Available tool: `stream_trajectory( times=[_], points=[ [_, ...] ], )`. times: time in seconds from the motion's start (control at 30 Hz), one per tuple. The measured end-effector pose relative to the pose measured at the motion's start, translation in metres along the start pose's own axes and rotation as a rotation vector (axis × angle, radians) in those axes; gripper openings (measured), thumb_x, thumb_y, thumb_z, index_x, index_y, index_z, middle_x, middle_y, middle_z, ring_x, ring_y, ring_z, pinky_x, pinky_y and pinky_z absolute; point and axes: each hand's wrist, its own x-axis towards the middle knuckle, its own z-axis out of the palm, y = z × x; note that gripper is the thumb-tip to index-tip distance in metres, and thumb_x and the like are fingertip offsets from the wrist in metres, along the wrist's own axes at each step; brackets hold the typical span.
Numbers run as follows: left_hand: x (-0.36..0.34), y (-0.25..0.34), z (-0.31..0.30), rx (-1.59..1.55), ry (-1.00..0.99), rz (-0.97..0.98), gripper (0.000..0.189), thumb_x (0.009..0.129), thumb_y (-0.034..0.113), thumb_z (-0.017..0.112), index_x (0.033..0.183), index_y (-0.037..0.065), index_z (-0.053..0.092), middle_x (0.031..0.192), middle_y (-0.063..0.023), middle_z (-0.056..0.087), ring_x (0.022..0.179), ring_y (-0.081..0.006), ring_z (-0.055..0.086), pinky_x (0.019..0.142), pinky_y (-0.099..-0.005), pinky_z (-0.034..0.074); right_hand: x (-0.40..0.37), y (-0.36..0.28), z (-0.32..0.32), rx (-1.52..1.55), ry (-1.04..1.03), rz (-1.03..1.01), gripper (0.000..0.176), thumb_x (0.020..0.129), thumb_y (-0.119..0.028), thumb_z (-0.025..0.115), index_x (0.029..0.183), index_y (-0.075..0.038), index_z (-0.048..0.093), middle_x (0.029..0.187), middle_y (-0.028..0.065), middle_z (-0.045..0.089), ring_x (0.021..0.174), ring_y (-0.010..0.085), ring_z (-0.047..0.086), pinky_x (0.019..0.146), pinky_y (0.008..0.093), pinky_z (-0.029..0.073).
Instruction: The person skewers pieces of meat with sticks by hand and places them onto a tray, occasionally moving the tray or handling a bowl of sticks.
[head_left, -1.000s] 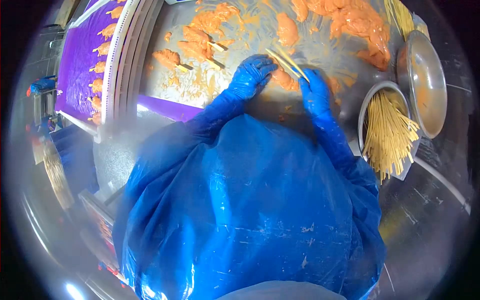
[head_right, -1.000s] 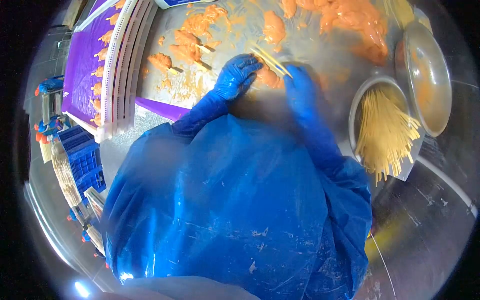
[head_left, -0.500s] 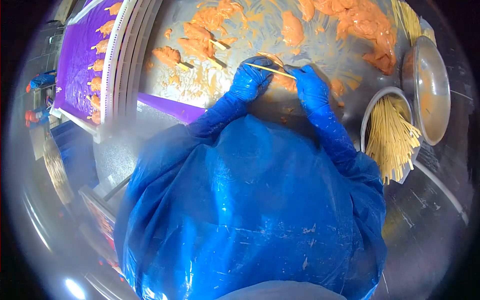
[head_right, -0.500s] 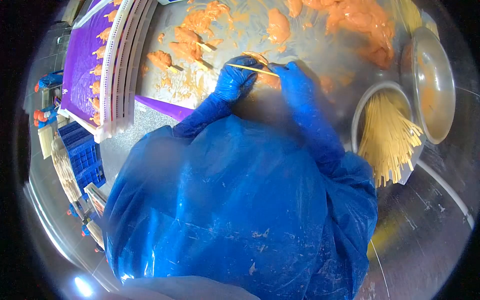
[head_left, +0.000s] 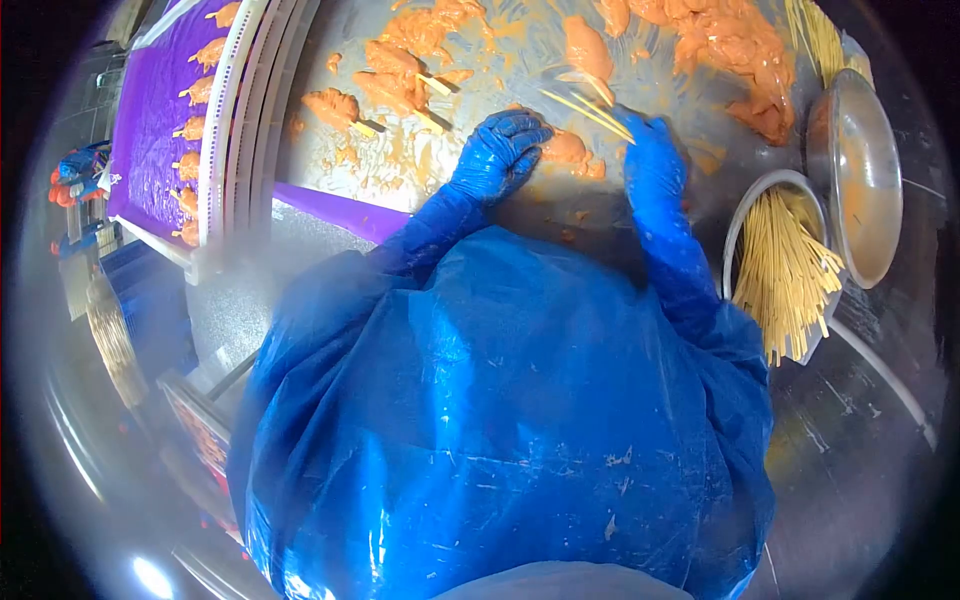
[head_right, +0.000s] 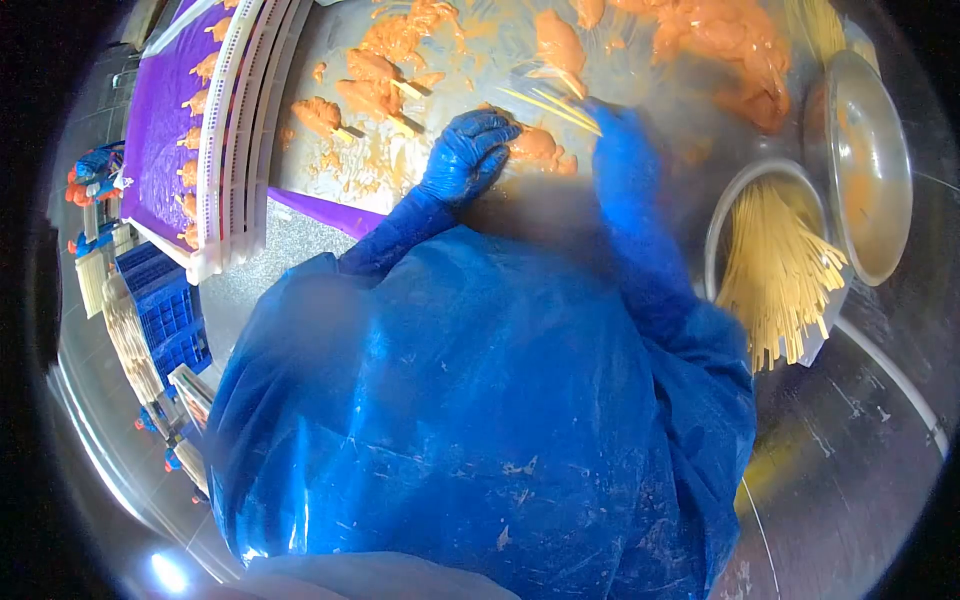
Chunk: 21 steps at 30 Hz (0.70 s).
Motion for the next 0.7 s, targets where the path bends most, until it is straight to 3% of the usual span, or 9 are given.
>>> stream_trajectory(
  times=[0.1,0.17,0.2,0.27,0.33,0.4,0.47,0.6,0.7],
  points=[
    [0.008,0.014,-0.013,-0.026,0.108,-0.151,0.027,0.081,0.011,0.066,0.108,0.009,0.067,0.11,-0.0139,0.065,0.106,-0.0338,0.061,0.093,-0.045,0.047,-0.033,0.016,-0.029,0.177,0.079,0.0,0.031,0.091,-0.014,0.058,0.122,-0.011,0.064,0.091,0.0172,0.062,0.086,0.0318,0.063,0.078,0.0407,0.049],
    [0.0,0.009,-0.012,0.008,0.113,-0.128,0.026,0.08,0.011,0.066,0.107,0.01,0.068,0.109,-0.0128,0.066,0.106,-0.0331,0.061,0.093,-0.0447,0.048,-0.057,0.028,-0.04,0.216,0.219,0.261,0.027,0.093,-0.016,0.058,0.117,-0.007,0.065,0.098,0.0177,0.065,0.093,0.0316,0.064,0.082,0.0383,0.049],
    [-0.005,0.009,-0.009,0.037,0.11,-0.1,0.025,0.08,0.012,0.067,0.105,0.011,0.069,0.109,-0.0117,0.066,0.106,-0.0324,0.061,0.093,-0.0444,0.048,-0.069,0.037,-0.04,0.214,0.216,0.268,0.027,0.093,-0.016,0.058,0.117,-0.007,0.065,0.098,0.0177,0.065,0.093,0.0316,0.064,0.082,0.0383,0.049],
    [-0.009,0.012,0.0,-0.007,0.045,-0.057,0.023,0.08,0.013,0.067,0.103,0.014,0.07,0.107,-0.0085,0.067,0.105,-0.0306,0.062,0.09,-0.0438,0.048,-0.092,0.053,-0.038,0.284,-0.017,0.168,0.026,0.095,-0.018,0.057,0.114,-0.003,0.066,0.105,0.018,0.067,0.097,0.0311,0.065,0.084,0.0369,0.049],
    [-0.002,0.009,0.003,0.115,-0.036,-0.009,0.024,0.078,0.009,0.068,0.102,0.011,0.07,0.105,-0.0087,0.069,0.097,-0.0323,0.064,0.085,-0.0425,0.049,-0.102,0.05,-0.042,0.232,0.044,0.173,0.027,0.095,-0.018,0.057,0.114,-0.002,0.065,0.105,0.0174,0.068,0.096,0.0298,0.065,0.084,0.0364,0.05],
    [0.006,0.011,0.006,0.072,0.015,0.037,0.022,0.077,0.011,0.07,0.099,0.014,0.071,0.103,-0.0083,0.07,0.094,-0.0318,0.064,0.082,-0.0423,0.049,-0.104,0.051,-0.04,0.184,0.101,0.173,0.027,0.095,-0.018,0.057,0.115,-0.001,0.065,0.104,0.0169,0.068,0.094,0.0285,0.066,0.083,0.0359,0.05],
    [0.012,0.025,0.005,0.127,0.012,-0.08,0.021,0.076,0.01,0.07,0.097,0.015,0.071,0.101,-0.0081,0.07,0.093,-0.0311,0.064,0.083,-0.0418,0.048,-0.103,0.056,-0.031,0.292,0.063,0.139,0.025,0.094,-0.017,0.058,0.112,-0.001,0.066,0.101,0.0166,0.069,0.092,0.0264,0.067,0.081,0.0358,0.05],
    [0.012,0.013,0.014,0.101,-0.003,-0.08,0.02,0.077,0.009,0.07,0.095,0.015,0.071,0.102,-0.008,0.07,0.093,-0.0316,0.064,0.084,-0.042,0.048,-0.083,0.043,-0.03,0.33,0.004,0.12,0.023,0.093,-0.017,0.061,0.107,-0.001,0.068,0.093,0.0133,0.069,0.086,0.0196,0.065,0.077,0.0339,0.05],
    [0.012,0.008,0.017,-0.01,0.043,-0.059,0.02,0.077,0.008,0.069,0.096,0.016,0.071,0.103,-0.0077,0.07,0.095,-0.0321,0.063,0.087,-0.0419,0.047,-0.076,0.051,-0.024,0.424,-0.146,0.229,0.021,0.092,-0.018,0.063,0.101,0.0,0.068,0.086,0.0089,0.066,0.08,0.0143,0.06,0.074,0.0319,0.048]
  ],
)
